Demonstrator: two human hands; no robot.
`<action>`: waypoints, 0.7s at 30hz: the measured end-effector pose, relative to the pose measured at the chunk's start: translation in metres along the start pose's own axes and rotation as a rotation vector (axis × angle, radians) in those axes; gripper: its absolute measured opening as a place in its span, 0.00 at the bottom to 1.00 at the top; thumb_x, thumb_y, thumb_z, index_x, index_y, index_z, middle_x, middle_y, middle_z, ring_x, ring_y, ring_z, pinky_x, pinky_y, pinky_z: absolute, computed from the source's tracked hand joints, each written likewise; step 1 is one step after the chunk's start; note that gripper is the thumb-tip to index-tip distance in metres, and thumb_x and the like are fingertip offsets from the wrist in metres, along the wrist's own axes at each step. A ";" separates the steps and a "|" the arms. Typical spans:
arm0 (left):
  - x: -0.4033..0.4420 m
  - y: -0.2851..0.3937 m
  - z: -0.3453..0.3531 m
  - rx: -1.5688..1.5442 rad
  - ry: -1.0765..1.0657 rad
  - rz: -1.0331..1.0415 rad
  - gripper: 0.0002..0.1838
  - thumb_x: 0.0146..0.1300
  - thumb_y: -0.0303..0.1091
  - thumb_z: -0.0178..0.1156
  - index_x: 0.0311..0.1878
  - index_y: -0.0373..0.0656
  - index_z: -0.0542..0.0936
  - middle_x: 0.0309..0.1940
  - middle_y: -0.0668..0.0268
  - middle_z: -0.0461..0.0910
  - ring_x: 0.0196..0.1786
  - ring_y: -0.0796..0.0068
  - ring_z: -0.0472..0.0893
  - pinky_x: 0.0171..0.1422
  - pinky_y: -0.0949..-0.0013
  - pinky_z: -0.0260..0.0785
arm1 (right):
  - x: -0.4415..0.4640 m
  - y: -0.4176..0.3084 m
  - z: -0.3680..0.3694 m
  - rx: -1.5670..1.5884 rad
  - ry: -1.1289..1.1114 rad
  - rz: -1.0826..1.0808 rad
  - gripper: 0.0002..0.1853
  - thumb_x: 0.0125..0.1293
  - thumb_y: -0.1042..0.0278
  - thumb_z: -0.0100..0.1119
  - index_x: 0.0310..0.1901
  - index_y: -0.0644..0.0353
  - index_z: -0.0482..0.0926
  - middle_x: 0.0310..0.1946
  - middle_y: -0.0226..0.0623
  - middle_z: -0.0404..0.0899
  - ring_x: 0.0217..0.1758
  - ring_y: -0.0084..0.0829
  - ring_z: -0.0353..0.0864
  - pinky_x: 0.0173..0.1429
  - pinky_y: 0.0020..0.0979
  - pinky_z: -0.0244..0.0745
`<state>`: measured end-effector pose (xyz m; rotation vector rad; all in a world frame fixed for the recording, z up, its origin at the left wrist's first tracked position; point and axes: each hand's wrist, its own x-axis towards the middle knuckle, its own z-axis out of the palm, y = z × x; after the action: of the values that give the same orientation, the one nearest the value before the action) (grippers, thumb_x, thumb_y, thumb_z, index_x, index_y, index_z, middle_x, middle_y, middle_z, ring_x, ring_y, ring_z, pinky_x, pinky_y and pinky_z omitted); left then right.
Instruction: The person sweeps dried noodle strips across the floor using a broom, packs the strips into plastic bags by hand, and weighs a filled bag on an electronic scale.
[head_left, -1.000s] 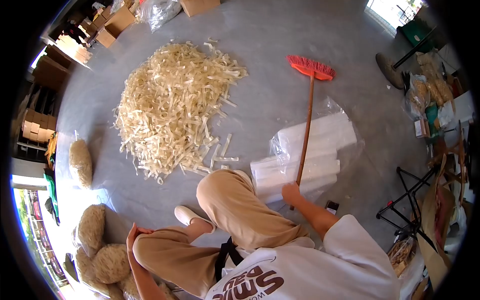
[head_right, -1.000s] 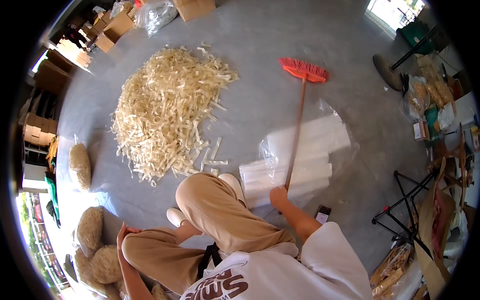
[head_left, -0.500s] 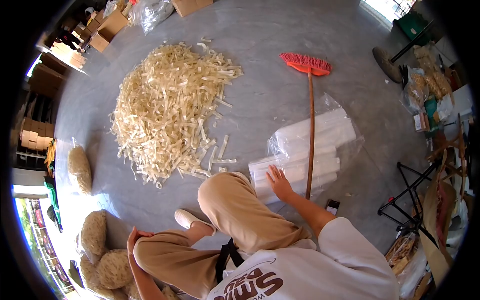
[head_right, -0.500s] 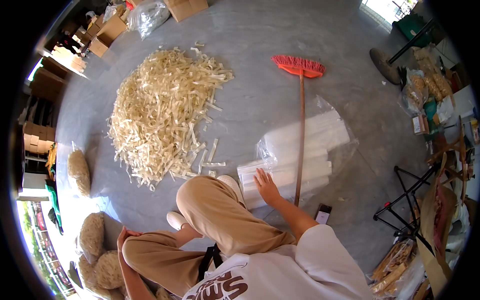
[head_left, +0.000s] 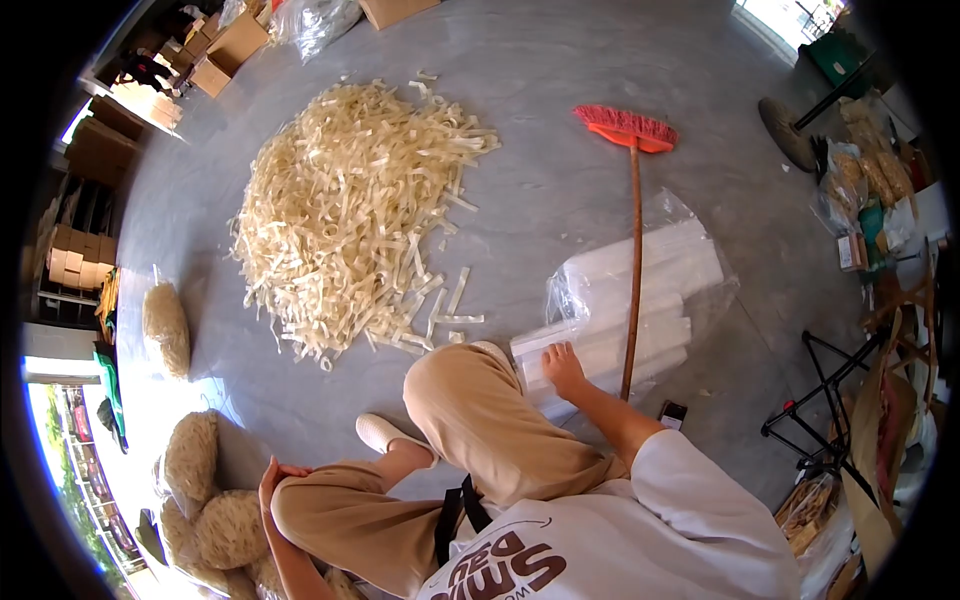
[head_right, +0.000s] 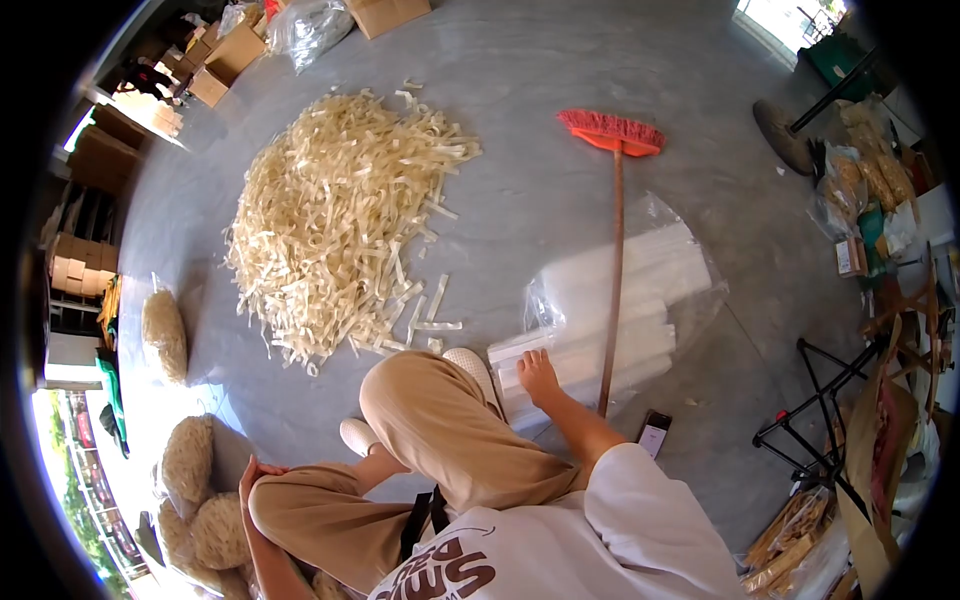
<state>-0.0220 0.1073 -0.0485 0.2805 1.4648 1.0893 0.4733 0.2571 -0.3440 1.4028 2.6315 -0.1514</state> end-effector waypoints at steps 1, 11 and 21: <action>-0.001 -0.001 -0.001 -0.002 0.002 0.001 0.28 0.67 0.49 0.43 0.24 0.34 0.78 0.28 0.52 0.80 0.41 0.57 0.77 0.52 0.56 0.69 | -0.003 0.003 -0.005 -0.001 0.000 -0.002 0.17 0.52 0.69 0.57 0.45 0.63 0.71 0.40 0.42 0.72 0.48 0.39 0.70 0.61 0.46 0.60; -0.004 -0.001 -0.005 0.019 -0.006 0.040 0.28 0.68 0.49 0.42 0.24 0.35 0.78 0.28 0.53 0.80 0.41 0.57 0.77 0.54 0.56 0.68 | -0.020 0.036 -0.042 0.305 0.032 -0.084 0.19 0.44 0.68 0.64 0.38 0.62 0.70 0.34 0.43 0.74 0.42 0.40 0.74 0.50 0.36 0.68; -0.008 -0.008 -0.008 -0.030 0.059 0.063 0.27 0.68 0.47 0.43 0.21 0.37 0.77 0.23 0.55 0.78 0.38 0.57 0.78 0.52 0.56 0.69 | -0.028 0.056 -0.058 0.341 0.085 -0.094 0.19 0.53 0.77 0.52 0.49 0.66 0.70 0.43 0.46 0.76 0.47 0.42 0.75 0.53 0.37 0.70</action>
<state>-0.0238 0.0938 -0.0508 0.2772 1.4998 1.1779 0.5304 0.2749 -0.2826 1.4044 2.8442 -0.5895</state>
